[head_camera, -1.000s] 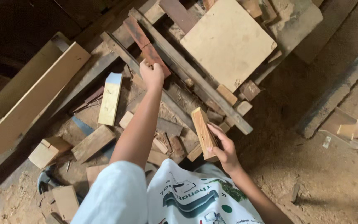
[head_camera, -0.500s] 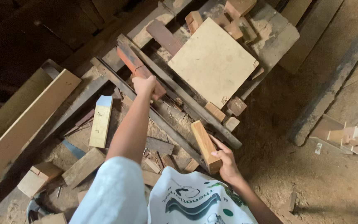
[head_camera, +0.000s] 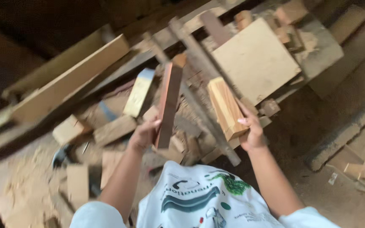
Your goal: The person assembles small wooden blocks on a workbench. They use a hammer to tap pieces together and a hand saw to cut wood. The person repeatedly picks up, aligns, and joins wooden components.
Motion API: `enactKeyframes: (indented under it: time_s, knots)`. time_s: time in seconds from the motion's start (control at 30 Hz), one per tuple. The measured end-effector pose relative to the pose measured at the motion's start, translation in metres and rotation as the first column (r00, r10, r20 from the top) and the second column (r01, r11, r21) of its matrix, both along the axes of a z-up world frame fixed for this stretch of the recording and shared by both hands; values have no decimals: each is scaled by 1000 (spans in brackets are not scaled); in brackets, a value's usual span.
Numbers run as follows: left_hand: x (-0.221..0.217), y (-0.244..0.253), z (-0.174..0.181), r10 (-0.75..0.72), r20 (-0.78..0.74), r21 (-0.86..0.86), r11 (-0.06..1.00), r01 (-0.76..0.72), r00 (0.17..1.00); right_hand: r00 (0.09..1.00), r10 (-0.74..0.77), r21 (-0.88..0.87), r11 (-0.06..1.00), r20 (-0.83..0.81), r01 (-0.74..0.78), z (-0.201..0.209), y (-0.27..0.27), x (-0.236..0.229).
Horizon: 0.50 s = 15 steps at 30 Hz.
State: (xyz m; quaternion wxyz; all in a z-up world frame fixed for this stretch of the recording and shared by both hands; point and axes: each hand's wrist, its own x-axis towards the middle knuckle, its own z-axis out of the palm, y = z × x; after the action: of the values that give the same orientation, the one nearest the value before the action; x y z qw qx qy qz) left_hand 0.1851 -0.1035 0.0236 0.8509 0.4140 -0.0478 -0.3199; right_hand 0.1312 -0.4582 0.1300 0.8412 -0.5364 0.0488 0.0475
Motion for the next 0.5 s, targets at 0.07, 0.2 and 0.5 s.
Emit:
enactKeyframes:
  time_s: [0.07, 0.2, 0.5]
  knots:
    - [-46, 12, 3, -79, 21, -76, 994, 81, 997, 992, 111, -26, 994, 57, -110, 18, 24, 2]
    - [-119, 41, 23, -87, -43, 142, 986, 93, 995, 925, 282, -58, 959, 255, -277, 54, 85, 0]
    - [-199, 120, 46, -138, 135, 373, 924, 78, 981, 704, 648, -352, 756, 289, -552, 101, 177, -32]
